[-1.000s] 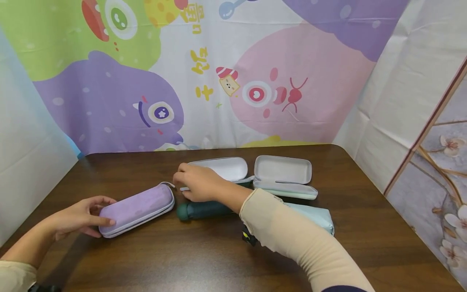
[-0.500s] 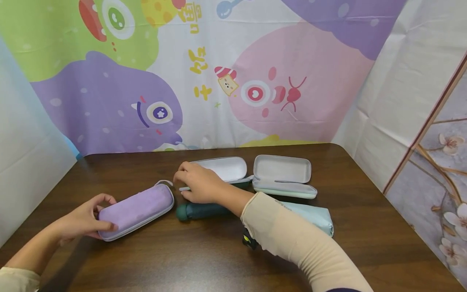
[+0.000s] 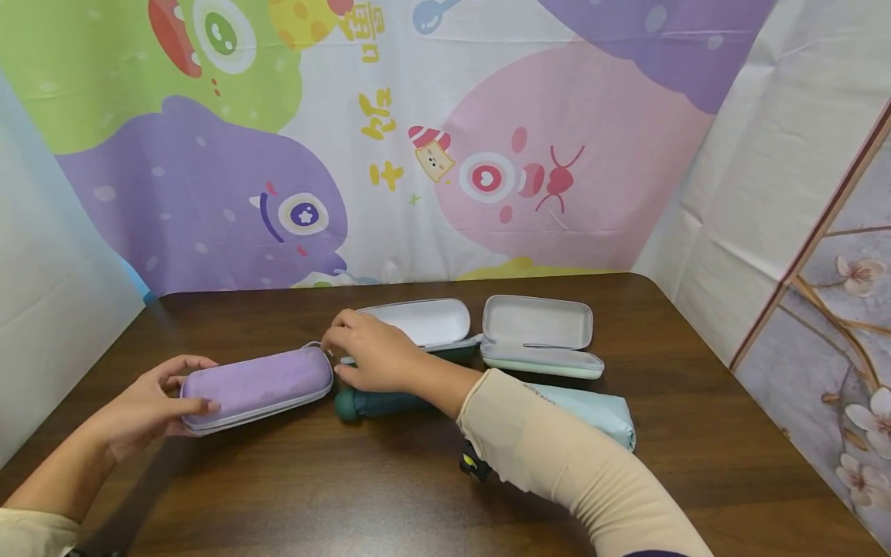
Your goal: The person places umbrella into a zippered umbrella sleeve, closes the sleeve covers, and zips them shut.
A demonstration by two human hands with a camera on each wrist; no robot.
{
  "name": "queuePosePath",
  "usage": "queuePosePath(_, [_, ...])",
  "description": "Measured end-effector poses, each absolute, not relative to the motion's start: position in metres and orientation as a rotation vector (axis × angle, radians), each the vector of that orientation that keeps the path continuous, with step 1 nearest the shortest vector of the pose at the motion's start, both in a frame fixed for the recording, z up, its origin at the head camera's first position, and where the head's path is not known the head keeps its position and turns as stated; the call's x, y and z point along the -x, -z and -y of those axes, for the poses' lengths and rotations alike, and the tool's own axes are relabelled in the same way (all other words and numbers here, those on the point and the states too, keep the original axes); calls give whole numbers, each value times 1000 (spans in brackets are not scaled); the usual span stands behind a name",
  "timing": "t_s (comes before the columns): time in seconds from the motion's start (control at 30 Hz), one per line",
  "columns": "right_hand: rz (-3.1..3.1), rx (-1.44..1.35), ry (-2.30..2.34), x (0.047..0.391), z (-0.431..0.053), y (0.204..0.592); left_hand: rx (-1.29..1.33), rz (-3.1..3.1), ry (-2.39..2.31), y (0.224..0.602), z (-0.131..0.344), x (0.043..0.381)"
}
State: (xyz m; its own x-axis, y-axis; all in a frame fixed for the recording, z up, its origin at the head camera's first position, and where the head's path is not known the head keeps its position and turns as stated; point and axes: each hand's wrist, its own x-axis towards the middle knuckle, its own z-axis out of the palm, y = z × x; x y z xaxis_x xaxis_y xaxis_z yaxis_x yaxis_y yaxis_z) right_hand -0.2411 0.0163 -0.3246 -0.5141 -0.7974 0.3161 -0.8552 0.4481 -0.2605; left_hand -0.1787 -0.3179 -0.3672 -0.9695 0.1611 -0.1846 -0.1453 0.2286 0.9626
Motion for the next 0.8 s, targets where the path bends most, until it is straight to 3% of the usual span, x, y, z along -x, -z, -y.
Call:
queuePosePath(0.53, [2595, -1363, -808, 238, -10, 328, 2, -2081, -2185, 360, 316, 174])
queuePosePath(0.8, [2683, -1240, -1086, 245, -6, 331, -160, -1984, -2318, 355, 320, 170])
